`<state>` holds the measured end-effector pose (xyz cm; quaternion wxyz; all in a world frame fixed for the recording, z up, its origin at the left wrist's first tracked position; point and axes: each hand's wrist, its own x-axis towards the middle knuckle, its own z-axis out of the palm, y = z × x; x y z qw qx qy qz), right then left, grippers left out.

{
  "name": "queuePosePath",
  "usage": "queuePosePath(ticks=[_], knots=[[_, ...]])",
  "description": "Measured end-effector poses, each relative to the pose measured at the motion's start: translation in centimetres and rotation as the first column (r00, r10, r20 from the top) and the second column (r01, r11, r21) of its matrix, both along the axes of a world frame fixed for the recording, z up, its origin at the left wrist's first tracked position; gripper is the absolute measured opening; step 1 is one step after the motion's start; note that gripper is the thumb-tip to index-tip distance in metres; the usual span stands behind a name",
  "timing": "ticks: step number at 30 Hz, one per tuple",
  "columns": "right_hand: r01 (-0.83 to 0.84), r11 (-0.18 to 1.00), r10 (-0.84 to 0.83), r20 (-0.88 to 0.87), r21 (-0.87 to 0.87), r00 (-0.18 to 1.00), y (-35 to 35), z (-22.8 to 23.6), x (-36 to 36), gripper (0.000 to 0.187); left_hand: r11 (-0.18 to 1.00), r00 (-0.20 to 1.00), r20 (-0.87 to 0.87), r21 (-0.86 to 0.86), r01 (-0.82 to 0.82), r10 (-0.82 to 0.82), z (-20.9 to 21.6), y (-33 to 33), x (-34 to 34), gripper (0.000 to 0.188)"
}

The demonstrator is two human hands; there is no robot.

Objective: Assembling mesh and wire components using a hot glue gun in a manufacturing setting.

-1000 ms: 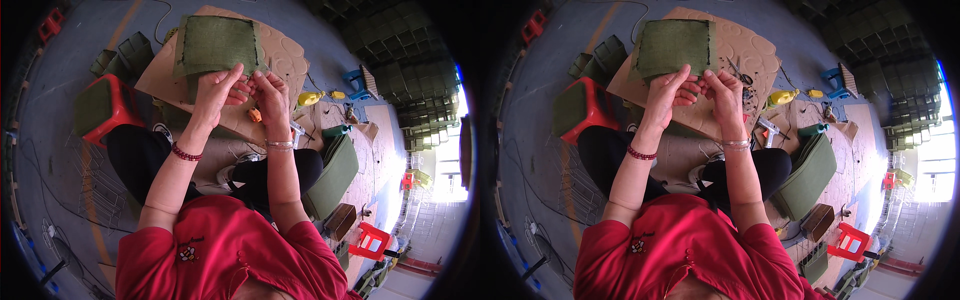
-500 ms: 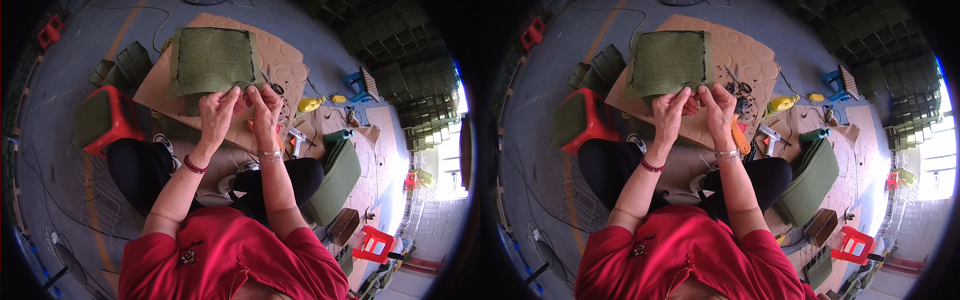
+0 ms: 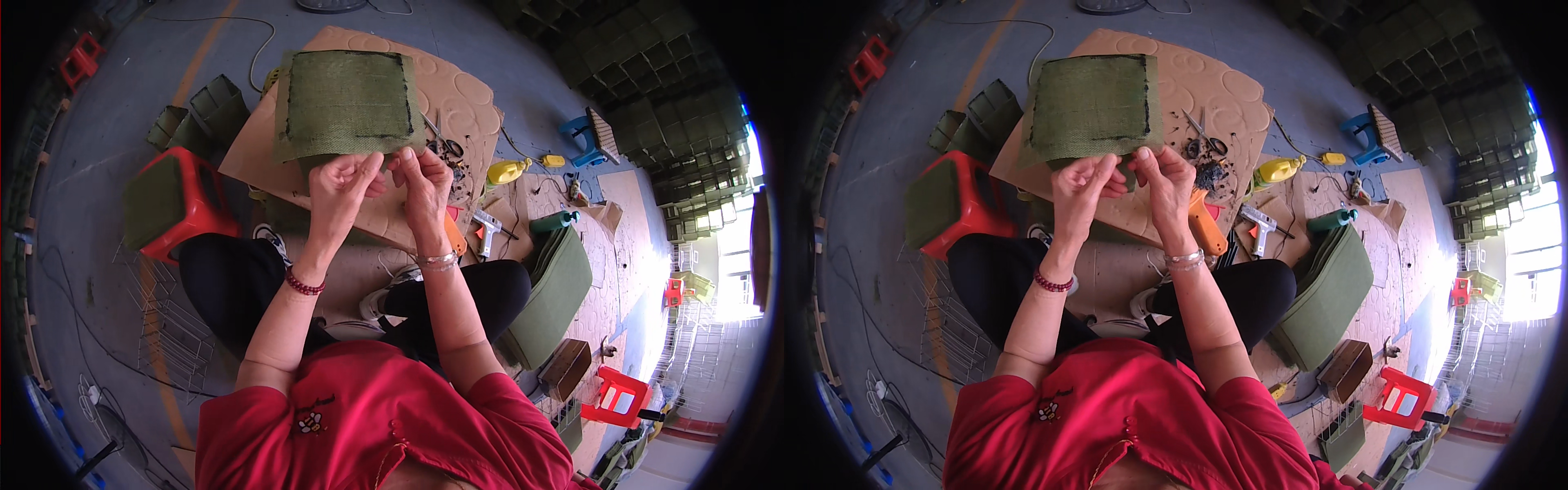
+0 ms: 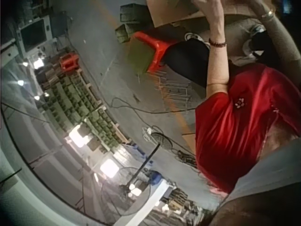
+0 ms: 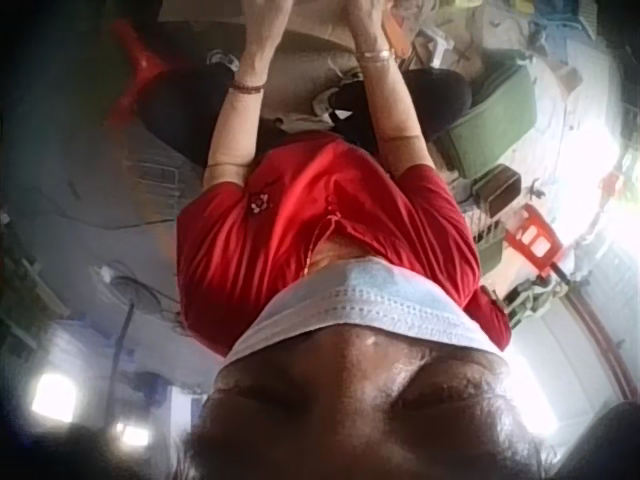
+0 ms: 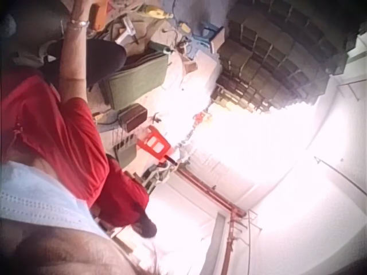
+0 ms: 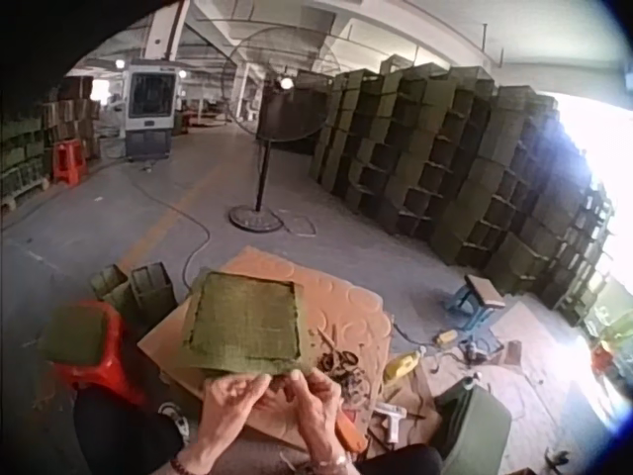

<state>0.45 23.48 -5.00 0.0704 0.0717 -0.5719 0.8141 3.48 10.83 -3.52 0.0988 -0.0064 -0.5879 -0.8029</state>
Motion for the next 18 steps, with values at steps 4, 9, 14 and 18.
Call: queuePosePath(ticks=[4,9,14,18], knots=[[-0.065,0.997,0.067,0.051,-0.035,0.996,-1.5,0.5,1.1,0.020,0.994,0.998,0.067,0.107,0.002,-0.009,1.4,-1.4,0.4,0.032],[0.054,0.997,-0.047,0.125,-0.055,0.991,-3.7,0.7,1.0,0.020,0.997,0.998,0.049,0.067,-0.043,0.040,0.1,-1.6,-0.1,0.028],[0.125,0.991,-0.121,0.083,-0.042,0.989,-4.3,0.7,1.0,0.022,0.987,0.991,-0.044,-0.089,-0.133,0.129,0.0,-1.3,-0.3,0.030],[0.190,0.981,-0.189,0.041,-0.036,0.981,-4.7,0.0,0.6,0.023,0.979,0.985,-0.050,-0.118,-0.167,0.162,0.0,-1.1,-0.4,0.030]])
